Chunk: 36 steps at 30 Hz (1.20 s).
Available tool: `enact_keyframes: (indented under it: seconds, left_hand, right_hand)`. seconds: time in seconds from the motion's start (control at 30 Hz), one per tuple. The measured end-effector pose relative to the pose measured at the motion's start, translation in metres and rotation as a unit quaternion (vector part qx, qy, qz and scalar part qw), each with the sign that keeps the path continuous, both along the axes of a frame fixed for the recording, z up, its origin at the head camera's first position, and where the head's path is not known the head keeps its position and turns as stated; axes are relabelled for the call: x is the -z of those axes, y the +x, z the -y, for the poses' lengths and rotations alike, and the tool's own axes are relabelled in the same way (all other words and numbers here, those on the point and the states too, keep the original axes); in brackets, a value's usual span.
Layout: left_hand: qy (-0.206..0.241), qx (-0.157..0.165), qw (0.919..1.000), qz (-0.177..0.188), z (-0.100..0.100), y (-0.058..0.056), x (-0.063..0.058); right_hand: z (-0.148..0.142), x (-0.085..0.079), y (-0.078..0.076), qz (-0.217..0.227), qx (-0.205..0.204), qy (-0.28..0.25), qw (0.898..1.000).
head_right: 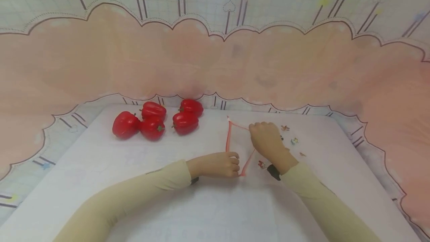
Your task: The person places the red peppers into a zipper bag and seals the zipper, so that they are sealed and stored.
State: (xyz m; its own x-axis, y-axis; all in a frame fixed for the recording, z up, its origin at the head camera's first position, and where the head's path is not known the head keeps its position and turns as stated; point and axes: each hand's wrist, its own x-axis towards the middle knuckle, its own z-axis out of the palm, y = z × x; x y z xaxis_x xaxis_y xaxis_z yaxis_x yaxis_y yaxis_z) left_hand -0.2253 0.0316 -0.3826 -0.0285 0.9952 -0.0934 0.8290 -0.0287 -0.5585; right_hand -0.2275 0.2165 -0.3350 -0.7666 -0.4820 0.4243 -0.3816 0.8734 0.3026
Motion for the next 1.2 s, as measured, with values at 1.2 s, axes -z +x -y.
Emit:
enact_keyframes:
  seconds: [1.2]
  left_hand:
    - [0.035, -0.181, 0.9722, 0.144, 0.006, -0.053, 0.002]
  right_hand:
    - [-0.022, 0.002, 0.016, -0.077, -0.030, -0.069, 0.994]
